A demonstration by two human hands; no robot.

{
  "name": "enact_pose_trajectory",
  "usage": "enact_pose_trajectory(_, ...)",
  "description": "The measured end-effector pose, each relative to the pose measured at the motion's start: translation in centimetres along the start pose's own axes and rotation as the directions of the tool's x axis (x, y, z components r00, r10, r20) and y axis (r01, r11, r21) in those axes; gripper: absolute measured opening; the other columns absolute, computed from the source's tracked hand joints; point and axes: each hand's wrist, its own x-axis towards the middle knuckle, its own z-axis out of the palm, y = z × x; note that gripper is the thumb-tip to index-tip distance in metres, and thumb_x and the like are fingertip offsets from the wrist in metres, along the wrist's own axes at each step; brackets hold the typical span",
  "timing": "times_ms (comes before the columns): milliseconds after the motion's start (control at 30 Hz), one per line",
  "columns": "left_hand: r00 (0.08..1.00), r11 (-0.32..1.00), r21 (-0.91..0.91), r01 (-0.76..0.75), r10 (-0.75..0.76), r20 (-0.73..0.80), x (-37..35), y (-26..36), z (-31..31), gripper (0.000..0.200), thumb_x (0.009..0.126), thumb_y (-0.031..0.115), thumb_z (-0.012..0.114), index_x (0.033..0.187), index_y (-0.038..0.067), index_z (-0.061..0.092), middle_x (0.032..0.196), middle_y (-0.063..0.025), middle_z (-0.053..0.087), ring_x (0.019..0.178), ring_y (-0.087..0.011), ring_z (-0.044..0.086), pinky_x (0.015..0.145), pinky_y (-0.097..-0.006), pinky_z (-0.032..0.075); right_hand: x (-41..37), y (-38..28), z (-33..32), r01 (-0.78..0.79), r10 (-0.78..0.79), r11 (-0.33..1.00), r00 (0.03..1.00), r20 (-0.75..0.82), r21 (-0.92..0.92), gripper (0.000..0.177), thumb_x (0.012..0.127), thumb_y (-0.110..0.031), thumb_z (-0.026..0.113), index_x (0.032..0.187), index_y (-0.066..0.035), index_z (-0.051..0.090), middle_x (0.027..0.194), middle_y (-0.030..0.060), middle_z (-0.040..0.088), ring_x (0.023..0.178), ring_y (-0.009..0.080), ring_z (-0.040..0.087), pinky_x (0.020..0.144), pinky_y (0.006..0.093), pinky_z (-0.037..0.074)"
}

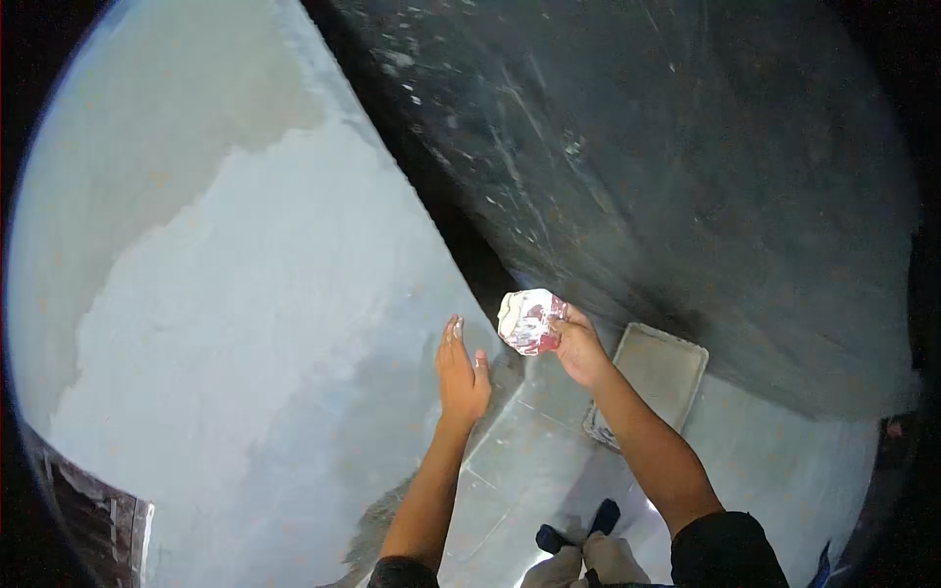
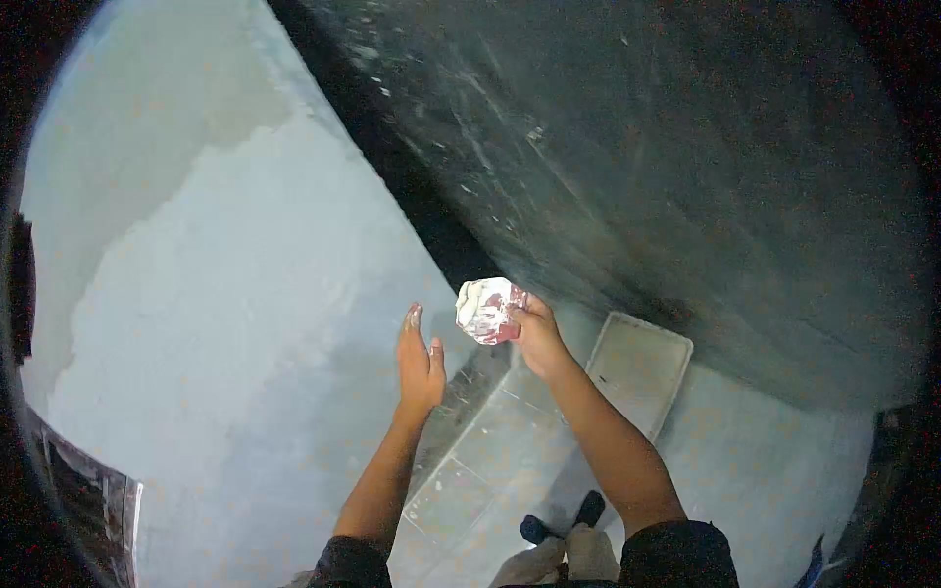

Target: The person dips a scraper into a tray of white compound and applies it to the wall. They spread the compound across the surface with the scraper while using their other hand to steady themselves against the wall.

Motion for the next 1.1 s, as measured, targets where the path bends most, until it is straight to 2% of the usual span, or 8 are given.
enact_pose_trajectory(100, 0.999, 0.998, 0.070, 0.007, -0.004, -0.048, -0.1, 1.5, -0.6, 0.058, 0.099, 0.030, 0.037, 0.143, -0.007, 0.028, 0.147, -0.0261, 0.034, 0.137, -0.0420, 0.031, 0.113, -0.0483, 0.021, -0.6, -1.4, 0.7, -0.033, 0.028, 0.998, 0.994, 0.106, 0.050, 0.033, 0.093, 0.003, 0.041, 0.124, 0.006, 0.051, 0.119, 0.0158, 0.061, 0.110, 0.0229, 0.061, 0.098, 0.0369, 0.047)
enact_pose_trajectory(300, 0.987, 0.972, 0.231, -0.048, 0.083, -0.141, -0.2, 2.9, -0.8, 0.058, 0.095, 0.024, 0.042, 0.143, -0.006, 0.029, 0.147, -0.0242, 0.035, 0.137, -0.0409, 0.031, 0.113, -0.0491, 0.022, 1.4, -0.4, -1.3, -0.023, -0.011, 0.992, 0.962, 0.272, 0.122, 0.033, 0.094, 0.004, 0.041, 0.125, 0.006, 0.050, 0.119, 0.0155, 0.061, 0.111, 0.0213, 0.060, 0.099, 0.0360, 0.046)
enact_pose_trajectory(467, 0.981, 0.929, 0.353, -0.107, 0.157, -0.117, -0.1, 2.9, -3.6, 0.058, 0.093, 0.020, 0.046, 0.143, -0.005, 0.029, 0.147, -0.0226, 0.035, 0.137, -0.0405, 0.030, 0.112, -0.0495, 0.023, 1.9, 0.1, 0.4, 0.049, -0.090, 0.987, 0.956, 0.278, 0.150, 0.033, 0.094, 0.004, 0.042, 0.125, 0.006, 0.051, 0.119, 0.0145, 0.061, 0.110, 0.0204, 0.059, 0.098, 0.0354, 0.046)
enact_pose_trajectory(733, 0.950, 0.782, 0.591, -0.195, 0.302, -0.085, 4.5, 3.6, -10.0, 0.060, 0.089, 0.021, 0.049, 0.141, -0.004, 0.034, 0.147, -0.0211, 0.037, 0.137, -0.0400, 0.031, 0.111, -0.0502, 0.024, 5.9, -3.1, 6.0, 0.340, -0.330, 0.940, 0.903, 0.275, 0.012, 0.025, 0.094, 0.002, 0.044, 0.115, 0.004, 0.059, 0.104, 0.0094, 0.067, 0.092, 0.0155, 0.065, 0.082, 0.0296, 0.052)
enact_pose_trajectory(800, 0.950, 0.671, 0.714, -0.201, 0.311, -0.025, 6.0, 4.3, -12.2, 0.060, 0.089, 0.024, 0.048, 0.142, -0.002, 0.035, 0.147, -0.0190, 0.037, 0.139, -0.0382, 0.030, 0.112, -0.0506, 0.022, 6.9, -3.9, 8.1, 0.356, -0.344, 0.934, 0.904, 0.255, -0.002, 0.024, 0.093, 0.002, 0.046, 0.113, 0.004, 0.060, 0.101, 0.0095, 0.068, 0.089, 0.0141, 0.065, 0.079, 0.0273, 0.051)
enact_pose_trajectory(900, 0.940, 0.595, 0.775, -0.215, 0.341, -0.001, 8.9, 3.7, -15.9, 0.057, 0.092, 0.027, 0.044, 0.142, 0.001, 0.035, 0.148, -0.0182, 0.037, 0.139, -0.0376, 0.030, 0.112, -0.0510, 0.022, 10.1, -4.0, 12.1, 0.616, -0.588, 0.780, 0.781, 0.208, -0.107, 0.024, 0.091, 0.001, 0.051, 0.112, 0.005, 0.061, 0.095, 0.0113, 0.069, 0.086, 0.0149, 0.065, 0.077, 0.0277, 0.050)
enact_pose_trajectory(1000, 0.932, 0.512, 0.834, -0.204, 0.362, 0.006, 10.8, 3.7, -18.2, 0.056, 0.089, 0.025, 0.046, 0.139, 0.000, 0.039, 0.148, -0.0182, 0.037, 0.140, -0.0374, 0.029, 0.113, -0.0511, 0.022, 10.3, -5.5, 14.1, 0.682, -0.635, 0.695, 0.731, 0.251, -0.228, 0.024, 0.091, 0.000, 0.051, 0.113, 0.004, 0.061, 0.096, 0.0131, 0.070, 0.087, 0.0183, 0.066, 0.079, 0.0309, 0.050)
enact_pose_trajectory(1100, 0.927, 0.371, 0.907, -0.197, 0.372, 0.050, 12.3, 3.7, -19.8, 0.059, 0.083, 0.023, 0.047, 0.136, -0.002, 0.041, 0.151, -0.0161, 0.033, 0.142, -0.0353, 0.026, 0.115, -0.0503, 0.020, 10.1, -6.2, 15.8, 0.751, -0.717, 0.587, 0.656, 0.235, -0.303, 0.024, 0.091, -0.001, 0.052, 0.112, 0.003, 0.062, 0.097, 0.0200, 0.069, 0.089, 0.0295, 0.068, 0.080, 0.0342, 0.051)
